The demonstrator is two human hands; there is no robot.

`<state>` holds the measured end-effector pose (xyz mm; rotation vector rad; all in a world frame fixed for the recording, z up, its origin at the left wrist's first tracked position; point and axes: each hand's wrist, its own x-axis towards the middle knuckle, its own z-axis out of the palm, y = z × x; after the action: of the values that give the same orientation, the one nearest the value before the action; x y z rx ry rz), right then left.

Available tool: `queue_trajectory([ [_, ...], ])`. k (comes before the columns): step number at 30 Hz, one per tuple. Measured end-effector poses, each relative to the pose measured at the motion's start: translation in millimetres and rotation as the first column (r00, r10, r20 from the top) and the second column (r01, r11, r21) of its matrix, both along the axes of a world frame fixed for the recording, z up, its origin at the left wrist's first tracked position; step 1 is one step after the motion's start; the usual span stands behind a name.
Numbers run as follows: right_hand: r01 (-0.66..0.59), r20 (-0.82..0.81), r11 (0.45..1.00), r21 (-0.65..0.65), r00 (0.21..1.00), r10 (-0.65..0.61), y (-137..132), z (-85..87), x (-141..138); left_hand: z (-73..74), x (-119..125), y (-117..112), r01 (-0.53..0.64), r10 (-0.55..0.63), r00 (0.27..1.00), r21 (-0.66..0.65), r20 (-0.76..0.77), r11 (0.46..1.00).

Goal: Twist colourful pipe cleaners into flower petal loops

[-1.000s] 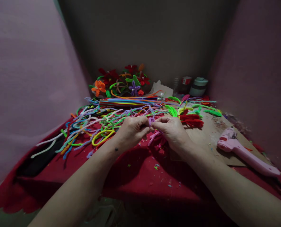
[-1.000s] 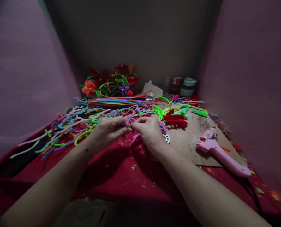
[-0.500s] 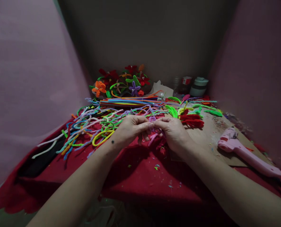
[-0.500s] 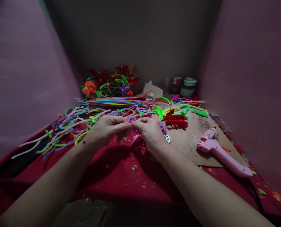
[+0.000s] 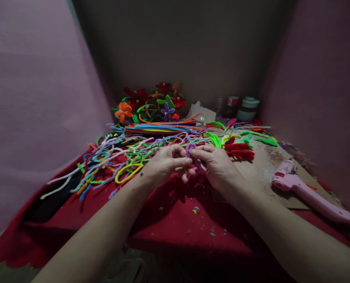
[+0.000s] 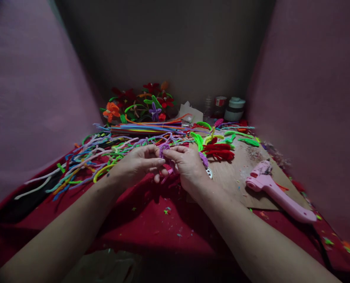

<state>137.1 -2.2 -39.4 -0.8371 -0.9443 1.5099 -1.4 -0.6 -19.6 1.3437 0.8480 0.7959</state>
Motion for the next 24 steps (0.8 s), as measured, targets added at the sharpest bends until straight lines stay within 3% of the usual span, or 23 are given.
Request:
queue_trajectory([
  [4,0.009,-0.069,1.000,-0.008,0.998,-0.009,0,0.4,0,-2.0,5,-1,-0.025,0.026,1.000,0.085,-0.002,0.996],
  [11,0.109,-0.101,0.993,0.047,0.989,-0.104,5,-5.0,1,2.3,4,-2,-0.011,0.055,0.982,0.236,-0.182,0.972],
  [18,0.126,0.002,0.988,0.087,0.992,-0.126,4,-4.3,3,10.5,-1,-3,-0.037,0.076,0.952,0.134,-0.297,0.990],
  [21,0.094,0.027,0.989,0.116,0.995,-0.097,5,-4.6,5,8.5,-4,-2,-0.006,0.009,0.986,0.018,-0.165,1.000],
  [24,0.080,0.045,0.989,0.121,0.995,-0.086,6,-4.2,6,5.8,-6,0,0.004,-0.004,0.999,-0.009,-0.040,1.000],
])
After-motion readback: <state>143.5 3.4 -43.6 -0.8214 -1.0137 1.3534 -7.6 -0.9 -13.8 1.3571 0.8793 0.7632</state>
